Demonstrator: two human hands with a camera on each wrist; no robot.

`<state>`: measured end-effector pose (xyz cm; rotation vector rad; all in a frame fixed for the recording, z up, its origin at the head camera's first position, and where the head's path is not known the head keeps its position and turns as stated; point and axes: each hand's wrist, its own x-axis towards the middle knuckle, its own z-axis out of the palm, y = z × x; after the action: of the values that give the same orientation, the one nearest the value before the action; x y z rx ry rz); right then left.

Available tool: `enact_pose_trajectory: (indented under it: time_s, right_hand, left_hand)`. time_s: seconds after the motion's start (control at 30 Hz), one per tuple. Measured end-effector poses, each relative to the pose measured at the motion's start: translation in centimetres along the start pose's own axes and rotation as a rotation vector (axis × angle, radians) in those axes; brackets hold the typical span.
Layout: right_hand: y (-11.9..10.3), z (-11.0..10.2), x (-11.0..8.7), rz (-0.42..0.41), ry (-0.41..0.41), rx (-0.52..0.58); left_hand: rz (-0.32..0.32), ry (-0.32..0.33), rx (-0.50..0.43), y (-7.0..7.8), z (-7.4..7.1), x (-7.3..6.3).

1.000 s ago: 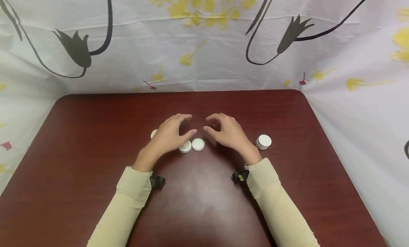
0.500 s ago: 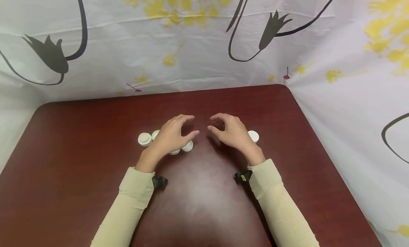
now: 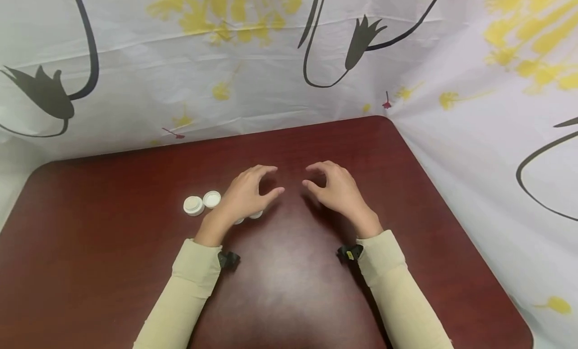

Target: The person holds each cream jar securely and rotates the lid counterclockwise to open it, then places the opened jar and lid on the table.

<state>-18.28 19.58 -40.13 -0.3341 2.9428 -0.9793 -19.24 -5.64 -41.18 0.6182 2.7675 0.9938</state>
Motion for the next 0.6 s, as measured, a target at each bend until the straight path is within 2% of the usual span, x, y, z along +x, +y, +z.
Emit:
enact_pose_trajectory:
  time_s: [0.33,0.5,0.6]
  right_hand:
    - [1.5,-1.4,-1.2,0.035,0.069,-0.095]
    - [2.4,-2.2,-1.8,0.092,0.093,-0.114]
    - [2.8,-2.6,-2.2,0.134,0.080,-0.114]
  left_hand:
    - [0.048,-0.026,-0.001,1.2,1.0,1.2]
    - [0.069,-0.047,-0.007,2.2,1.6,1.9]
    - [0.076,-0.057,-0.006,2.6,2.1,2.3]
